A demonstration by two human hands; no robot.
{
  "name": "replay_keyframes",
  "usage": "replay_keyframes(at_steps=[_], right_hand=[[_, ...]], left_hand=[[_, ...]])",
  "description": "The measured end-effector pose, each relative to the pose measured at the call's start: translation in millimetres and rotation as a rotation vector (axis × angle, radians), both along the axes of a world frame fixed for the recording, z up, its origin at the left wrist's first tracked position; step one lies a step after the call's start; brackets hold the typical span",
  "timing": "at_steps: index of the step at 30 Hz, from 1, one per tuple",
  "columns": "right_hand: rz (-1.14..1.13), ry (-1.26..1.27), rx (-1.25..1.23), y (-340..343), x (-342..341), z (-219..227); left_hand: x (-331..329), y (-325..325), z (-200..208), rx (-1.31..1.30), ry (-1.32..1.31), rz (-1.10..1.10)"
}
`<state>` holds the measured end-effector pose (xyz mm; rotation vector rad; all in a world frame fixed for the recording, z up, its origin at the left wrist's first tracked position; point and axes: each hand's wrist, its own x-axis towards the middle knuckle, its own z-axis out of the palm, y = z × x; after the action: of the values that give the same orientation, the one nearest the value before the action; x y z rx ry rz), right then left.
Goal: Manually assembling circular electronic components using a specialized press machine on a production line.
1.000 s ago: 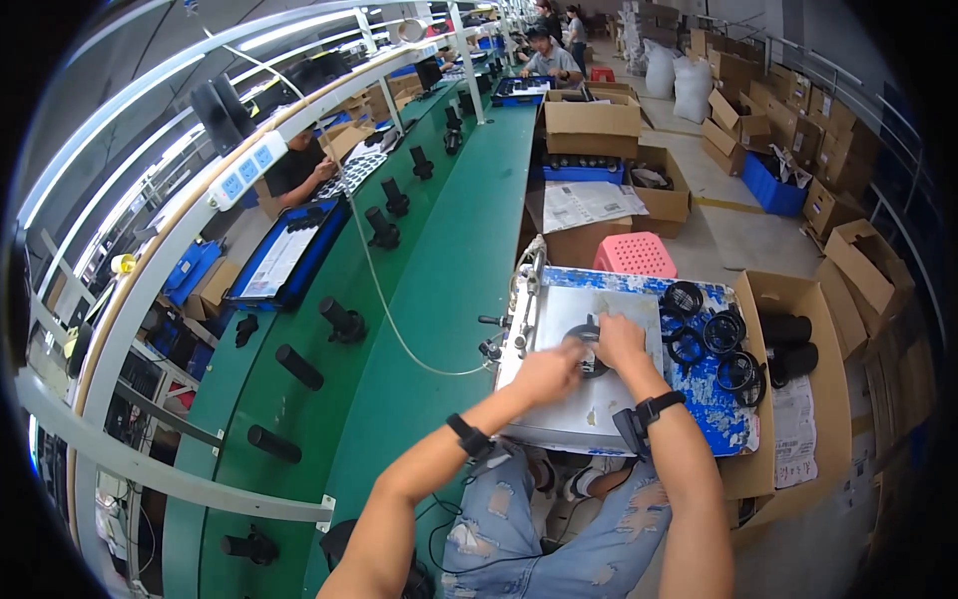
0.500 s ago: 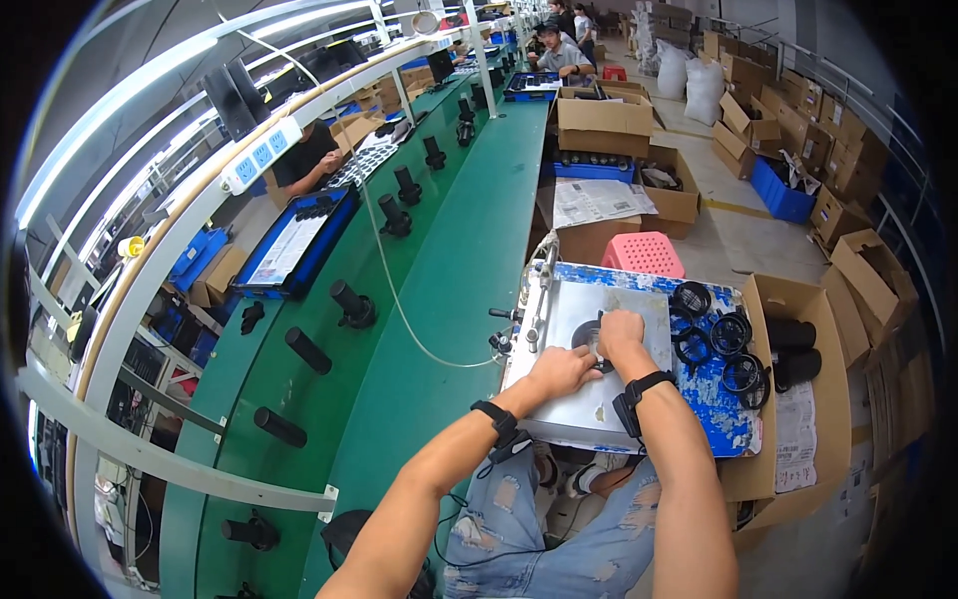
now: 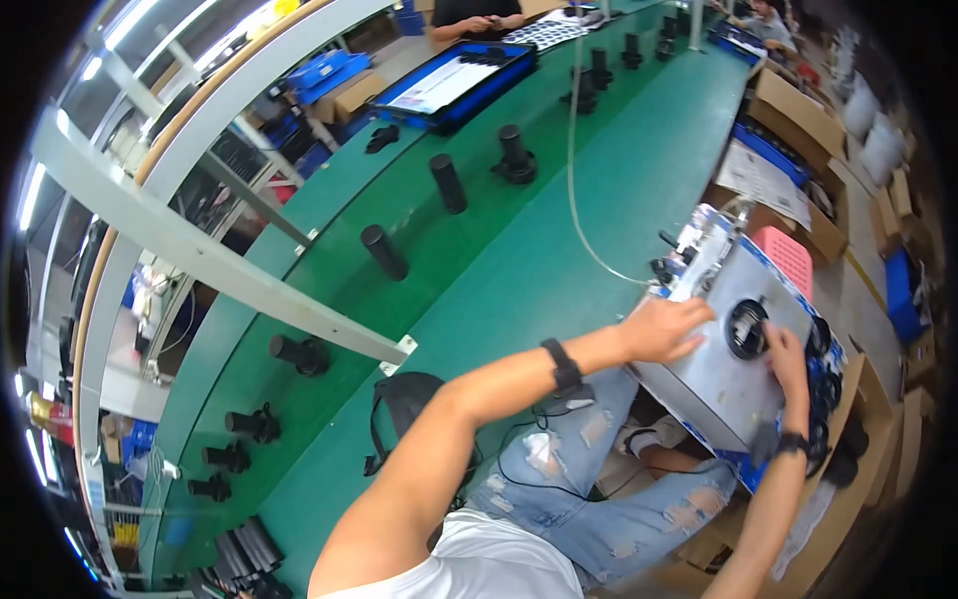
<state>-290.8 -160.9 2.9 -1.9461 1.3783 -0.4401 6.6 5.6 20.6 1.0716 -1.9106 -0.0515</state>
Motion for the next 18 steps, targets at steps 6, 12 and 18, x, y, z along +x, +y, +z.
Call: replay_keyframes(at_steps=[6, 12, 18], right_hand=[[-0.140, -0.746, 0.020, 18, -26, -39], [-0.185, -0.873, -0.008, 30, -42, -40], [-0.102, -0.742, -0.036, 44, -2, -26]], left_hand=[[265, 18, 18, -0.079, 0.031, 0.917], [408, 18, 6, 0.583, -0.368, 1.459], [439, 35, -29, 0.656, -0.045, 1.367]])
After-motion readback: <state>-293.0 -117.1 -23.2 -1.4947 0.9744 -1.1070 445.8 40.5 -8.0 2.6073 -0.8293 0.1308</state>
